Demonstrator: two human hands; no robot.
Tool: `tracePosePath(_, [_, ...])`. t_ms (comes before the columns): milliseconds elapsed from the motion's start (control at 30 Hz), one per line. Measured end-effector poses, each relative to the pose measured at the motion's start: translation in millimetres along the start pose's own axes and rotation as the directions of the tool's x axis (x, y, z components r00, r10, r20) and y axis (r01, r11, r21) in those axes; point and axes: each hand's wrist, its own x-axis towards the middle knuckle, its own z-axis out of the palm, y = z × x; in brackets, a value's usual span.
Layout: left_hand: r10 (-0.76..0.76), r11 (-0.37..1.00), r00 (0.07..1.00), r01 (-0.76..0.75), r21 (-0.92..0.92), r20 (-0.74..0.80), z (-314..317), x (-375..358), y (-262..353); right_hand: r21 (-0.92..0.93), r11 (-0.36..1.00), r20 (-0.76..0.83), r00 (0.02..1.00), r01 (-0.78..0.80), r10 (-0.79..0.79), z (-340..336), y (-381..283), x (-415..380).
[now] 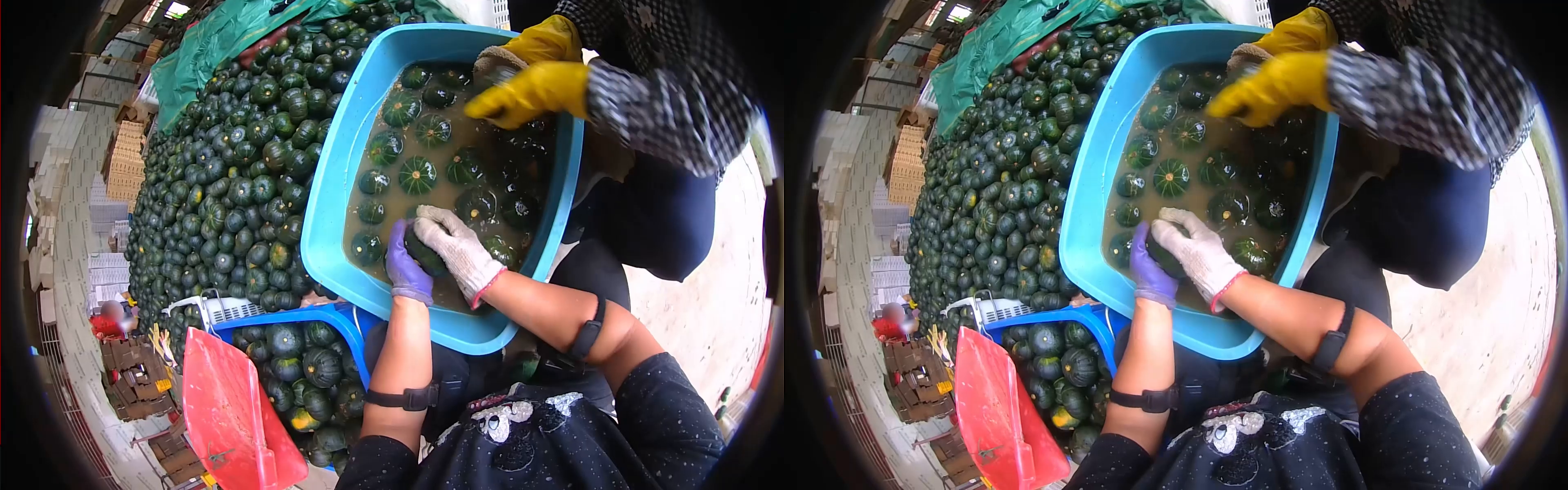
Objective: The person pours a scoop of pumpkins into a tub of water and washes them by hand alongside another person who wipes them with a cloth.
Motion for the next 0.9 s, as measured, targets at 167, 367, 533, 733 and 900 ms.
tracePosePath(167, [0.383, 0.844, 0.924, -0.359, 0.398, 0.021, 20.1, -16.6, -3.1, 0.343, 0.793, 0.378, 0.847, -0.503, 0.374, -22.0, -36.9, -5.4])
tracePosePath(367, [0.5, 0.67, 0.86, -0.31, 0.675, -0.102, 16.5, -11.0, -14.6, 0.388, 0.835, 0.164, 0.921, -0.39, 0.354, -23.4, -11.1, 20.3])
tracePosePath(533, [0.344, 0.723, 0.939, -0.271, 0.635, 0.01, 14.4, -18.3, -39.4, -0.46, 0.866, -0.183, 0.975, -0.196, 0.124, -24.6, -24.9, 22.2])
tracePosePath(733, [-0.106, 0.993, 0.992, 0.102, 0.058, 0.063, 21.6, -18.1, -9.9, 0.222, 0.964, 0.013, 0.989, -0.145, 0.145, -29.0, -6.0, 36.5])
tracePosePath(900, [0.064, 0.99, 0.997, -0.058, 0.127, -0.047, 12.9, -12.0, -14.1, -0.326, 0.945, -0.035, 0.998, 0.033, -0.047, -11.3, -0.2, 3.5])
